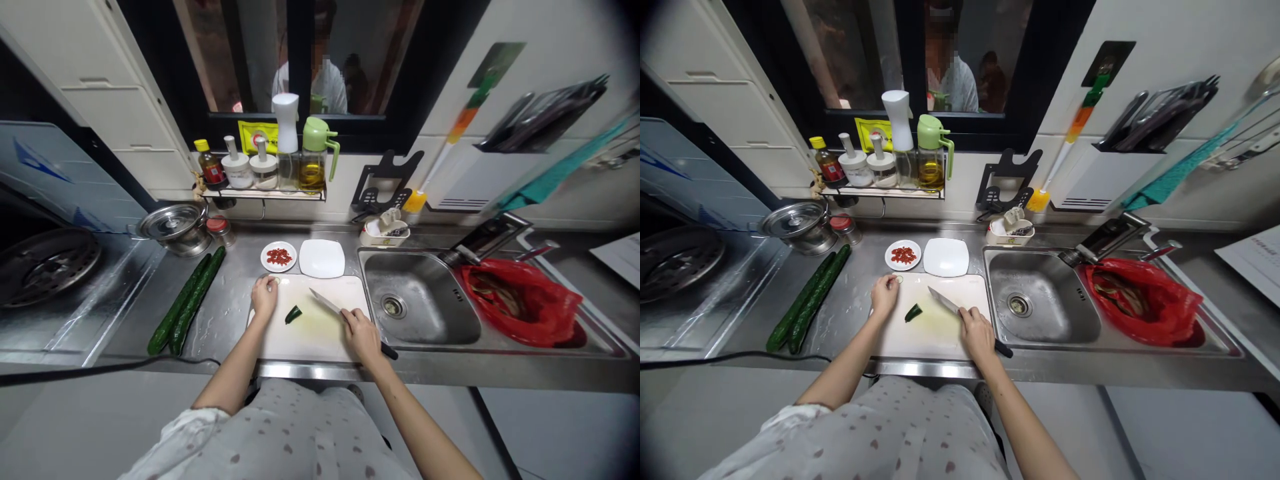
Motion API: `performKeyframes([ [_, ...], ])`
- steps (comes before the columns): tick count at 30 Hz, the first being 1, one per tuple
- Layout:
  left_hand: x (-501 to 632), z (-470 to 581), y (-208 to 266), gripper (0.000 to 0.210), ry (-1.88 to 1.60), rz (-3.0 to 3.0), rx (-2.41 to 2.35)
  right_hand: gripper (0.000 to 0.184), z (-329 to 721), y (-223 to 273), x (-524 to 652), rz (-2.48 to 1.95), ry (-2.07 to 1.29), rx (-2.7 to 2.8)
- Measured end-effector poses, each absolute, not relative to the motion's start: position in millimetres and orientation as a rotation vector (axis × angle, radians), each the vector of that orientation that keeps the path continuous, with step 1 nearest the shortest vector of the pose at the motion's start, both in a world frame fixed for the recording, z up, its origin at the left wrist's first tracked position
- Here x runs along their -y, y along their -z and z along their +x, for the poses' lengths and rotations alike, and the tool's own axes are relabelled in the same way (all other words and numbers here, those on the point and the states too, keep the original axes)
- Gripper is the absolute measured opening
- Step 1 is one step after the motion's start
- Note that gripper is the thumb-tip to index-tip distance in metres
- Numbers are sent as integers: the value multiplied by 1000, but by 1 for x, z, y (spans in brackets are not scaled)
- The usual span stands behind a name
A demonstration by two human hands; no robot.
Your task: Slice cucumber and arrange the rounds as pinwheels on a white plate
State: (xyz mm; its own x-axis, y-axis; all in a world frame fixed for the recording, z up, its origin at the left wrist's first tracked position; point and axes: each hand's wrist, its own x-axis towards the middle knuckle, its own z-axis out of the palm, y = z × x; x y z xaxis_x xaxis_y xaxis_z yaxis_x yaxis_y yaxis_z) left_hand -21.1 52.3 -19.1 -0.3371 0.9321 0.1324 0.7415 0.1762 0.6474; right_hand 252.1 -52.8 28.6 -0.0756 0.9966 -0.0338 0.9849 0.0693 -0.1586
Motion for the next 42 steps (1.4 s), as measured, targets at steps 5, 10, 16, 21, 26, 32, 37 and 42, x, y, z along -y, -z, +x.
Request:
performKeyframes([
  [5, -1, -8, 30, 20, -1194, 1790, -1832, 32, 242, -33, 48, -2037, -477, 2101],
  [10, 28, -1, 40, 21, -1230, 1990, -1660, 33, 224, -43, 40, -2099, -681, 2184],
  [16, 28, 2, 49, 24, -1202, 2123, -1562, 30, 195, -64, 35, -2085, -737, 2374],
  [21, 27, 2, 56, 24, -1199, 2187, -1505, 26, 181, -71, 35, -2062, -754, 2499],
  [26, 27, 1, 60, 24, -1187, 2203, -1516, 28, 175, -67, 38, -2050, -739, 2551],
  [32, 27, 1, 58, 22, -1194, 2218, -1517, 28, 173, -63, 39, -2057, -730, 2580],
  [37, 27, 1, 58, 22, -1190, 2224, -1514, 29, 171, -65, 40, -2062, -726, 2597],
  [42, 27, 1, 59, 22, -1169, 2219, -1521, 29, 171, -66, 42, -2052, -725, 2599],
])
